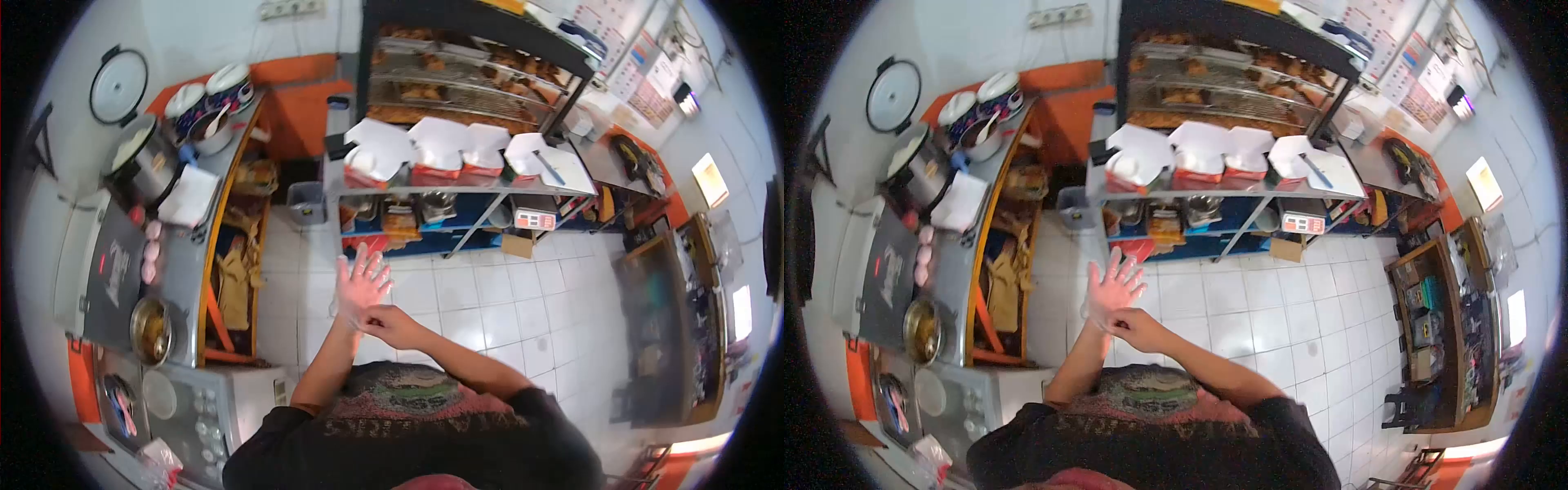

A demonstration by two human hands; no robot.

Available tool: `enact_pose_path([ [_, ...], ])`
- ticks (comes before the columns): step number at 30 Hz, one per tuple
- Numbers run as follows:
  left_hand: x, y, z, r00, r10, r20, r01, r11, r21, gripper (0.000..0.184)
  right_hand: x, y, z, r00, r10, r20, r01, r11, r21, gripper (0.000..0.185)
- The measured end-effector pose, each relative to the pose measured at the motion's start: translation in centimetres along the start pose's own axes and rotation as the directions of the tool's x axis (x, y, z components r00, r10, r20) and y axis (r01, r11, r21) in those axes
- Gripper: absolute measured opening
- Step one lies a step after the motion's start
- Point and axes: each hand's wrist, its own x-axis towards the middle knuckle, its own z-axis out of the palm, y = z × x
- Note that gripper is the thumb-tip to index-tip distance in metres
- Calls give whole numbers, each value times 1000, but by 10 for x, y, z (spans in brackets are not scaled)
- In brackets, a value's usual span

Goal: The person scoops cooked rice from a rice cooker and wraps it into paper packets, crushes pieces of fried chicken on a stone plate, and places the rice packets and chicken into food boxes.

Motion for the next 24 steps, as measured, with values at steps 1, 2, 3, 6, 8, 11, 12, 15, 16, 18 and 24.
enact_pose_path([
  [1,30,-15,20,1000,-12,16,12,1000,13,76,-18,11,-28,1000,-7,-22,7,1000,-5,13],
  [2,58,-29,35,1000,16,7,-17,985,169,75,-38,25,-48,985,90,-148,-75,991,108,13],
  [3,86,-40,49,999,47,3,-45,946,321,75,-55,38,-64,946,197,-257,-137,963,232,13],
  [6,150,-37,115,995,97,-23,-68,828,556,67,-97,78,-98,715,451,-535,-217,870,443,15],
  [8,203,-28,143,973,221,68,-201,663,721,59,-125,116,-112,544,577,-610,-265,807,528,16],
  [11,334,20,156,763,291,577,-524,-245,816,51,-159,153,-140,365,685,-630,-221,721,657,16],
  [12,372,36,172,683,292,669,-567,-366,738,50,-168,168,-148,310,700,-643,-210,710,672,15],
  [15,460,67,245,677,320,663,-249,-748,616,57,-187,210,-182,148,768,-623,-203,640,741,13],
  [16,503,75,249,670,320,670,-258,-745,615,57,-190,225,-195,119,776,-620,-192,630,752,13],
  [18,590,102,255,850,333,408,51,-823,566,74,-193,255,-222,26,804,-595,-183,589,787,12],
  [24,756,155,260,994,86,-74,113,-763,636,88,-171,310,-304,-128,887,-443,-104,432,896,14],
])
